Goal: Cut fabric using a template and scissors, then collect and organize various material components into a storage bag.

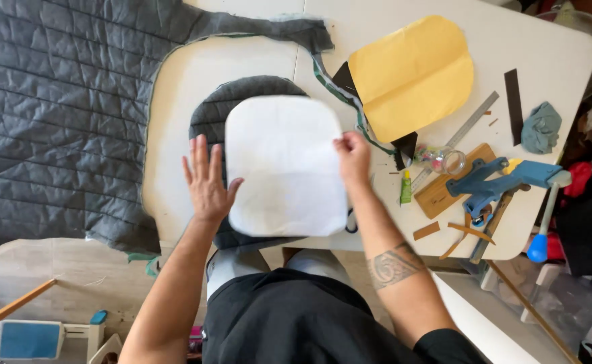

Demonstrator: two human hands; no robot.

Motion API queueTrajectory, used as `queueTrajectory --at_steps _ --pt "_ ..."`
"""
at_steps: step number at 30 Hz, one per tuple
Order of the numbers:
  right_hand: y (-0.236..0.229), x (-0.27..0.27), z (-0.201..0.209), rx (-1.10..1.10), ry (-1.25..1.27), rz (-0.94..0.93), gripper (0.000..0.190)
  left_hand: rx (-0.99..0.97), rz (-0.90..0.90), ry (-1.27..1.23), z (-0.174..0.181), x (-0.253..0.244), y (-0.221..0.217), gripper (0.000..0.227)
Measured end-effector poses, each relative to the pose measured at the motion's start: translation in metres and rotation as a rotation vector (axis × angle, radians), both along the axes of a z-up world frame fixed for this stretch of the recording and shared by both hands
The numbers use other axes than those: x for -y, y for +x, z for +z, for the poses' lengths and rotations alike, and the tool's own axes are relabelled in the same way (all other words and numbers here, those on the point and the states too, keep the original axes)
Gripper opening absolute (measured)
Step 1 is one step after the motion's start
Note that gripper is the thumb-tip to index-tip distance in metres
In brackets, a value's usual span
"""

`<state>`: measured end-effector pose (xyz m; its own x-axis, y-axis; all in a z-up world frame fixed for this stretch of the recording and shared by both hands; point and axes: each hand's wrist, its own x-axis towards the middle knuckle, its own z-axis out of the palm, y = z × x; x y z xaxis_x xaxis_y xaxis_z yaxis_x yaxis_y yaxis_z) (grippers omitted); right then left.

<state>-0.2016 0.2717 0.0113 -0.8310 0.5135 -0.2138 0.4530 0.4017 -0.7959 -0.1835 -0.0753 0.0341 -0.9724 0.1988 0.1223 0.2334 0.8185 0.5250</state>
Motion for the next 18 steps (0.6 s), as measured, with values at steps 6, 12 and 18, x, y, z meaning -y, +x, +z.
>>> queueTrajectory --at_steps 6,12,18 --pt "-0.041 -0.137 0.098 -0.301 -0.287 -0.653 0.011 0.148 0.454 -0.068 -0.068 0.082 0.117 0.069" --pt "-0.066 -0.204 0.019 -0.211 -0.626 -1.059 0.031 0.583 0.767 0.218 -0.111 0.055 0.149 0.046" --pt "0.004 -0.095 0.052 0.008 -0.416 -0.566 0.047 0.582 0.763 0.238 -0.113 0.08 0.129 0.024"
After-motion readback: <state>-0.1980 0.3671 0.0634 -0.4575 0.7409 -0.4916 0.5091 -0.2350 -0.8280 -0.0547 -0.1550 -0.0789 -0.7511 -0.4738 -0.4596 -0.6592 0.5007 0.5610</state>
